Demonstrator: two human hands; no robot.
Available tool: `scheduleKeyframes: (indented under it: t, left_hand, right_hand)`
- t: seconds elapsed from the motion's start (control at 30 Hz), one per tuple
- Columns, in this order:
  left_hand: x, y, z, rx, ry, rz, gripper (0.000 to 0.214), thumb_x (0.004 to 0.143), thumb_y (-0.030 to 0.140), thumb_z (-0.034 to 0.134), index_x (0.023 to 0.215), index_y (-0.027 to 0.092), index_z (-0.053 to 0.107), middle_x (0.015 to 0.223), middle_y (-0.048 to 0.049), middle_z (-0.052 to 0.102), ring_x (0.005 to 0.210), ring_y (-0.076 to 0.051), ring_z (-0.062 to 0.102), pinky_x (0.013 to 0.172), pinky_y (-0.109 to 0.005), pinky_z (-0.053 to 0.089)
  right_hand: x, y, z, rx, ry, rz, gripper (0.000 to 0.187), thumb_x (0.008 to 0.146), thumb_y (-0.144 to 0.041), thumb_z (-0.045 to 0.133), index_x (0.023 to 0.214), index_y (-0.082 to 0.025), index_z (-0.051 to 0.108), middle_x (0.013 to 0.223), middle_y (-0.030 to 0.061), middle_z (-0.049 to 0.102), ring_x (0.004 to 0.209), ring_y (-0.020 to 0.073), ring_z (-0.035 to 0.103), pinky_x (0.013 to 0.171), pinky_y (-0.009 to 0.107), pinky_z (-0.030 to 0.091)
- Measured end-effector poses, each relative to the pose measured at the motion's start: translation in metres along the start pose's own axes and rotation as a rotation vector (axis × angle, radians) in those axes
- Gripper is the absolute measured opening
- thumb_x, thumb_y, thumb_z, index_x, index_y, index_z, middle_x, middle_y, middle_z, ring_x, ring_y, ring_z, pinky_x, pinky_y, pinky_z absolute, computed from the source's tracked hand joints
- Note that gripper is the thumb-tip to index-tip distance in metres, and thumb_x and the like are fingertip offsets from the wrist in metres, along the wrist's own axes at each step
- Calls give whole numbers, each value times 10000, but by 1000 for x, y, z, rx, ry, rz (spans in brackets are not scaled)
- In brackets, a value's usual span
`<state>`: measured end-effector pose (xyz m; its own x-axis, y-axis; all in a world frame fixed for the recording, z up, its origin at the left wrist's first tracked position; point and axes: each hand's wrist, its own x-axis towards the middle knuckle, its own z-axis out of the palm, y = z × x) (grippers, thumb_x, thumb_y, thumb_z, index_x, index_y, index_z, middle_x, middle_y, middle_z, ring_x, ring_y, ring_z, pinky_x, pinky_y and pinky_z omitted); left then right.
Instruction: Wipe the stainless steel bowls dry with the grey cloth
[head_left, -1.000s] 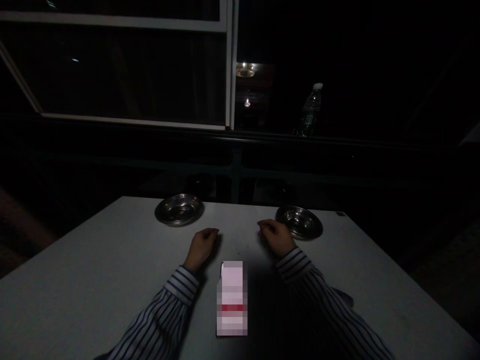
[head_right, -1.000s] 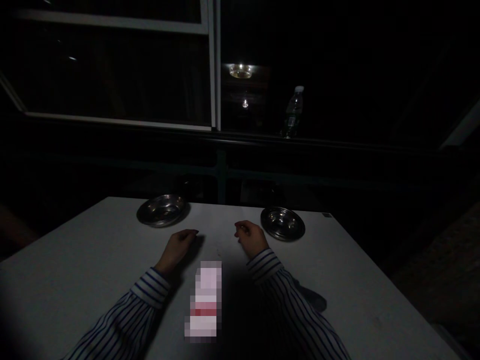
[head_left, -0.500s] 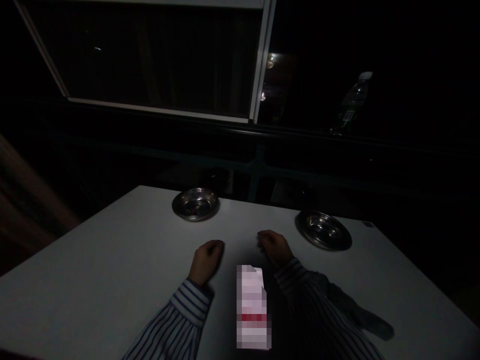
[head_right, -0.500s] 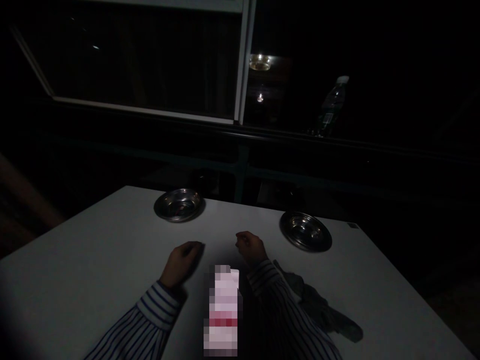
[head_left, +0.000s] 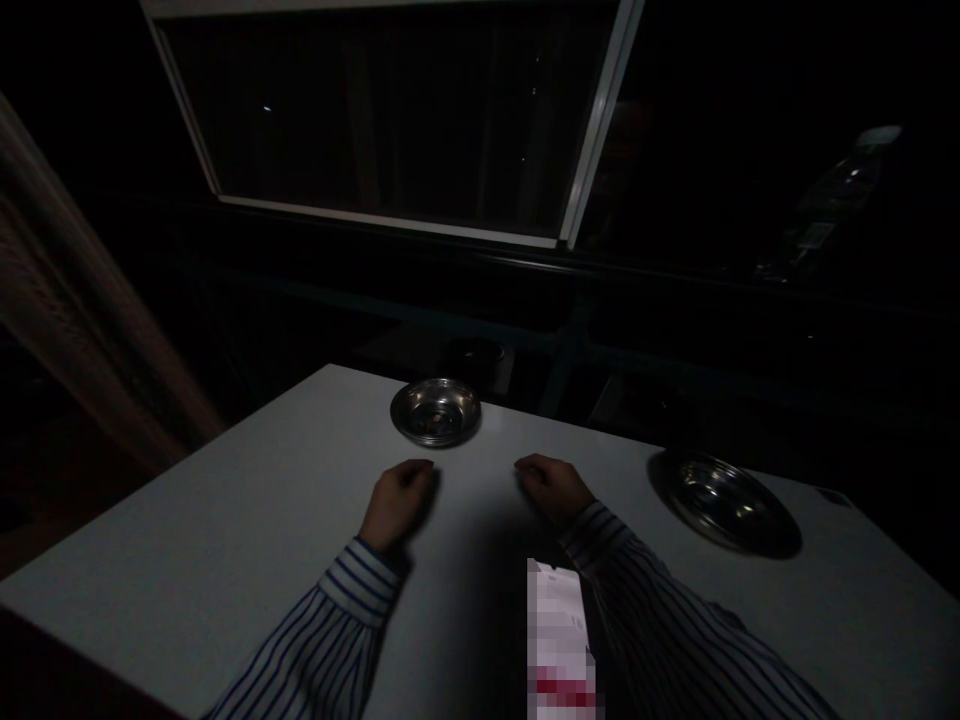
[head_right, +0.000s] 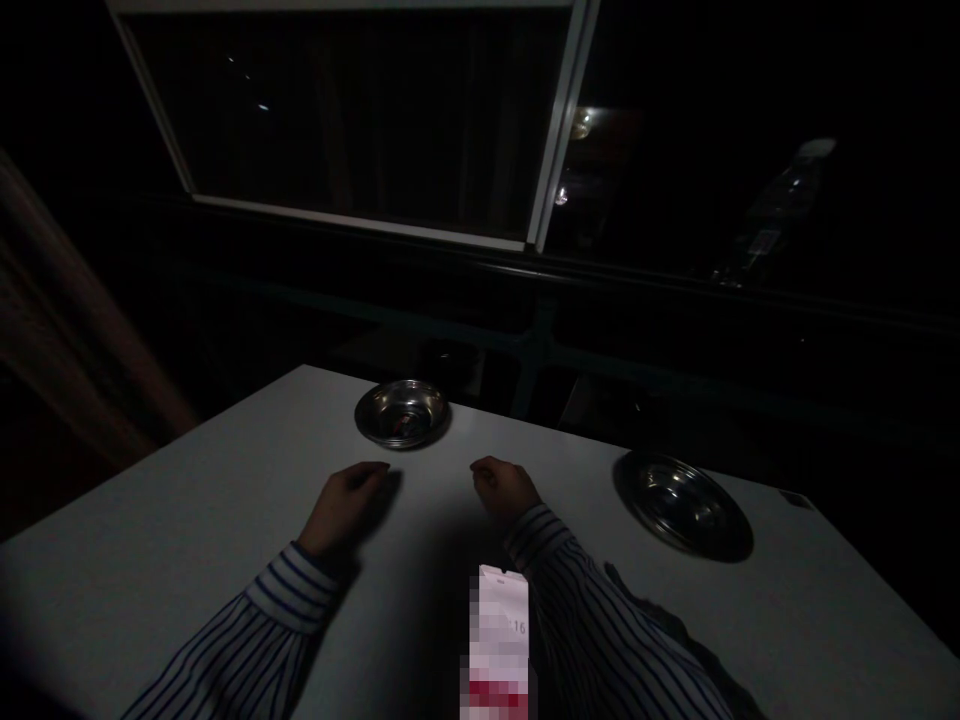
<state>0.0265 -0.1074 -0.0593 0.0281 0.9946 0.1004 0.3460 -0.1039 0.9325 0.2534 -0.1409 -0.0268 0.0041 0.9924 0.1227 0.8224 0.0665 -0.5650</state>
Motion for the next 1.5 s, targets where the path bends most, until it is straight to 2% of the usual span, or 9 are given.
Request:
scheduleKeyframes:
  t: [0.2, 0.33, 0.5, 0.6, 0.77, 0.87, 1.07, 1.23, 1.5]
  left_hand:
    - [33, -21, -14, 2, 187, -45, 384, 687, 383, 505, 923, 109, 634, 867, -120, 676, 783, -213, 618, 726, -315, 456]
    - [49, -32, -17, -8, 273, -71, 451, 711, 382, 484, 1043, 93, 577, 850, -132, 673, 728, -201, 625, 707, -326, 465]
    - [55, -38, -15, -3, 333, -39, 451, 741, 395, 462, 1067, 103, 571, 988, -155, 637, 879, -218, 599, 796, -340, 440]
    - [56, -39, -12, -19, 340, -27, 461, 748, 399, 464, 1097, 113, 558, 1021, -148, 627, 928, -221, 583, 840, -354, 419]
    - [62, -36, -11, 39, 332, 4, 483, 778, 396, 420, 1132, 88, 537, 1076, -173, 591, 997, -233, 548, 861, -347, 400]
    - [67, -34, -12, 78, 337, -8, 479, 788, 380, 402, 1134, 76, 533, 1092, -183, 577, 997, -237, 544, 845, -342, 407]
    - [71, -38, -13, 117, 335, 13, 474, 796, 404, 374, 1128, 112, 545, 1082, -154, 588, 997, -222, 538, 862, -327, 385]
    - [70, -40, -12, 71, 332, 28, 474, 790, 420, 383, 1122, 126, 552, 1064, -135, 603, 987, -216, 543, 862, -324, 385]
    - [67, -38, -12, 63, 336, 15, 460, 792, 414, 390, 1114, 131, 556, 1056, -135, 603, 980, -217, 544, 860, -339, 391]
  right_hand:
    - [25, -21, 7, -225, -118, -106, 298, 788, -208, 392, 981, -173, 617, 1012, 48, 636, 946, 171, 565, 831, 260, 390]
    - [41, -32, 13, -354, -153, -166, 311, 808, -230, 367, 999, -190, 608, 1020, 53, 623, 950, 181, 552, 820, 271, 379]
    - [56, -52, 22, -466, -178, -218, 299, 817, -229, 354, 978, -214, 606, 976, 63, 622, 909, 188, 556, 741, 271, 387]
    - [66, -59, 29, -488, -144, -229, 281, 810, -231, 356, 943, -203, 602, 956, 66, 621, 898, 189, 555, 721, 271, 385]
    - [90, -50, 35, -437, -67, -102, 291, 810, -283, 353, 973, -211, 583, 959, 75, 613, 878, 212, 564, 669, 288, 394]
    - [106, -38, 34, -406, -40, -41, 298, 802, -296, 368, 993, -212, 581, 963, 84, 612, 897, 227, 564, 689, 303, 398]
    - [134, -23, 34, -287, -63, 79, 312, 783, -336, 425, 1006, -200, 597, 994, 77, 621, 926, 208, 569, 728, 277, 409]
    - [147, -17, 39, -273, -60, 106, 354, 782, -344, 424, 1052, -185, 588, 1031, 88, 618, 955, 232, 565, 736, 288, 415]
    - [150, -17, 41, -251, -41, 83, 334, 777, -313, 414, 1027, -197, 603, 1022, 95, 627, 957, 248, 569, 746, 311, 422]
